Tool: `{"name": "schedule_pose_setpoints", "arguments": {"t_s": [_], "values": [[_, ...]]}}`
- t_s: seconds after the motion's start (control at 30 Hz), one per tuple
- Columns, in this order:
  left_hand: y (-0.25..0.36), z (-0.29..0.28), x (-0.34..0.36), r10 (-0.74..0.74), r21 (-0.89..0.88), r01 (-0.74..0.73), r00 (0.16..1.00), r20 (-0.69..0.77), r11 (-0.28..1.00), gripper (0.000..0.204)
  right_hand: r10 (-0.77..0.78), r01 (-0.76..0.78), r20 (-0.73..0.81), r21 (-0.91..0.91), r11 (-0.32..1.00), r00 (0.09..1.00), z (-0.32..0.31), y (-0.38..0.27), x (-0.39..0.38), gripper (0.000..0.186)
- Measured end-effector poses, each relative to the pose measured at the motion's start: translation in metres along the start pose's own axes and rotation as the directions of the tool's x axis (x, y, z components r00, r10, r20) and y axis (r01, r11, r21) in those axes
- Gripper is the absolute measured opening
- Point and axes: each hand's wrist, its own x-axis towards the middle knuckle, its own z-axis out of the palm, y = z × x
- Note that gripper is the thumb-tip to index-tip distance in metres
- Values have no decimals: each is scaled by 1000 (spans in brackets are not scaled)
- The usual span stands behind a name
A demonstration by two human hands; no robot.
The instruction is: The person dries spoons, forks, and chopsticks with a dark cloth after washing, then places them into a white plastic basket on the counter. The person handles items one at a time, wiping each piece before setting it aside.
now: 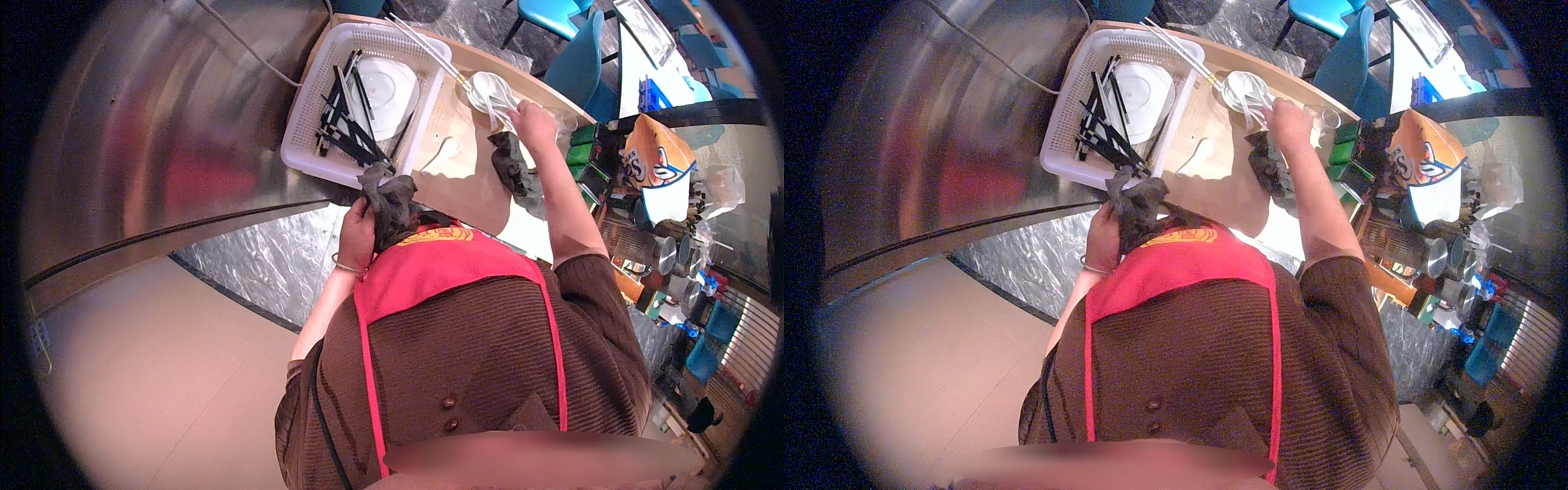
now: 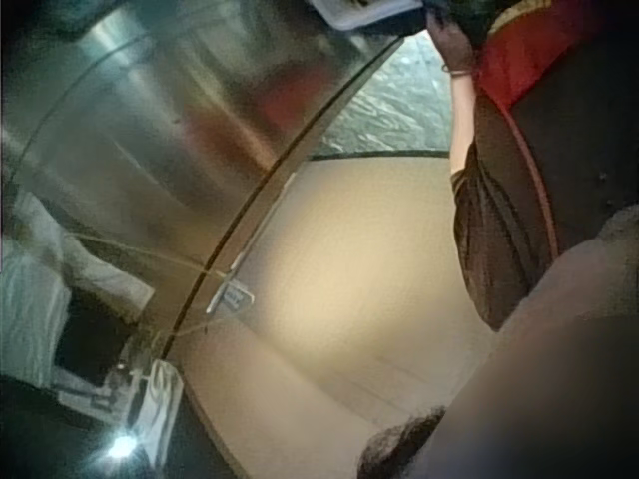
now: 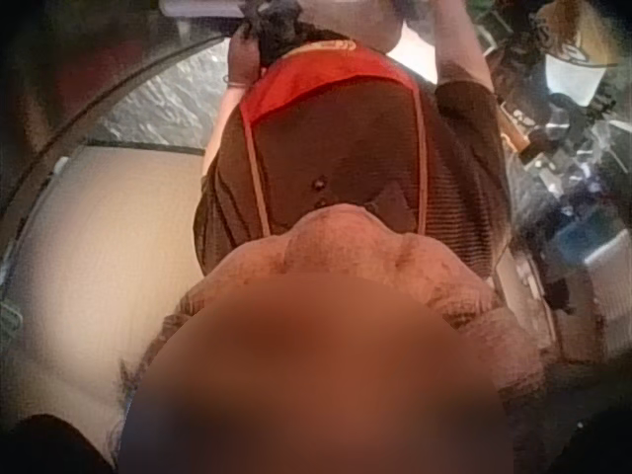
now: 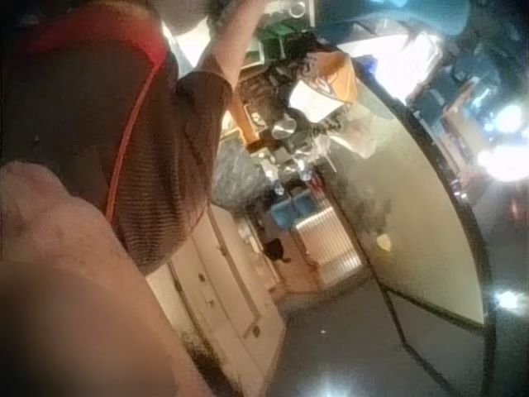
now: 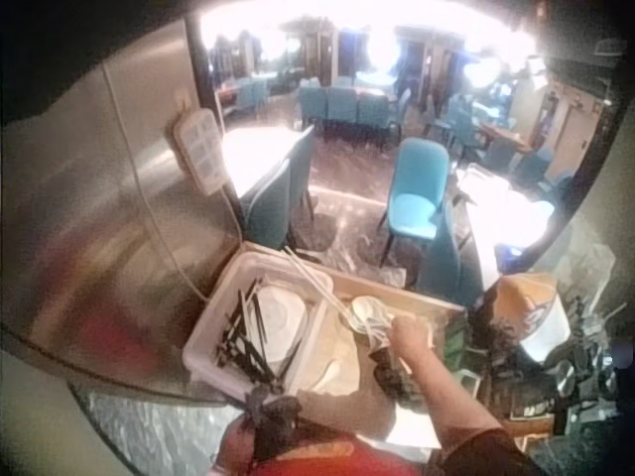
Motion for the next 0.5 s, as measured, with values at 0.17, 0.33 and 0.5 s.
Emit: {"name": "schedule_pose_setpoints", "arguments": {"t_s": [0.17,0.33,0.5], "values": [[-2,0,3,-13,-38,15,999,47,999,27,-16,14,-43,-26,1000,999,7,5,6,34],[5,6,3,-40,-144,57,992,117,988,30,1,-2,-56,-22,1000,998,6,1,5,31],[12,-6,-2,-105,-225,133,986,131,965,33,-34,72,-217,172,982,976,-16,-25,-3,23]]}}
